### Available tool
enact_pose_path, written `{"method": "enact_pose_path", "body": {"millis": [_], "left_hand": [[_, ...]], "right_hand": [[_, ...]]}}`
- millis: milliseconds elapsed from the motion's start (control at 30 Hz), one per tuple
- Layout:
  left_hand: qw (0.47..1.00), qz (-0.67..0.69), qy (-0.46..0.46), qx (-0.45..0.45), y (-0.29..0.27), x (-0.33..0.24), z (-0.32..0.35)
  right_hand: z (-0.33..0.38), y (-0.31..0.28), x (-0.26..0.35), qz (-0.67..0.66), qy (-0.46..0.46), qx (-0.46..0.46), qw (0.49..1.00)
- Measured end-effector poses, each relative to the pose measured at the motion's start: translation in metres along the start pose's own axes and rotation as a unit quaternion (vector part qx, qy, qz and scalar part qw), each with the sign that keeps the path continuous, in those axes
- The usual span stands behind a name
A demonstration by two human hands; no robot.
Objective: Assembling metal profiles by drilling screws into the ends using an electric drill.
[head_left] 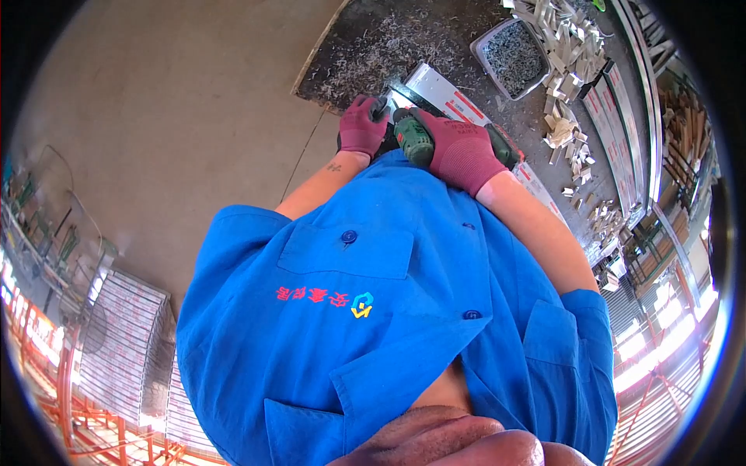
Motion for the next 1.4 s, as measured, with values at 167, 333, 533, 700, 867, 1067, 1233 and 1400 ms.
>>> {"method": "enact_pose_path", "body": {"millis": [167, 333, 533, 700, 867, 1067, 1233, 1400], "left_hand": [[1.000, -0.004, 0.002, 0.012, -0.001, 0.000, 0.001], [1.000, -0.009, -0.004, 0.019, 0.000, 0.000, 0.000], [1.000, -0.007, -0.010, 0.019, 0.001, 0.001, 0.001], [1.000, -0.014, 0.003, -0.010, 0.001, 0.002, 0.002], [1.000, -0.013, 0.003, -0.003, 0.005, 0.008, 0.003], [1.000, 0.005, -0.009, -0.011, 0.003, 0.005, 0.002], [1.000, 0.012, -0.010, -0.004, 0.003, 0.006, 0.002], [1.000, -0.002, -0.007, -0.029, 0.002, 0.003, 0.004]], "right_hand": [[0.000, -0.002, 0.004, 0.014, 0.006, 0.016, 1.000], [0.001, -0.001, 0.004, 0.018, -0.001, 0.003, 1.000], [0.004, -0.001, 0.006, 0.042, -0.007, -0.011, 0.999], [0.003, -0.003, 0.006, 0.040, -0.006, 0.012, 0.999], [0.002, 0.000, 0.003, 0.036, -0.017, -0.008, 0.999], [-0.003, 0.004, -0.003, 0.060, -0.032, -0.007, 0.998], [-0.006, 0.004, -0.001, 0.090, -0.033, -0.001, 0.995], [-0.009, 0.003, -0.002, 0.102, -0.045, -0.007, 0.994]]}}
Point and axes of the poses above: each hand's wrist, its own z-axis away from the middle knuckle, its own y-axis out of the palm, x = y × z, the point moved 5 cm from there along -z, towards the middle knuckle, and after that the axes turned 1 degree about z, right-handed, at the moved point
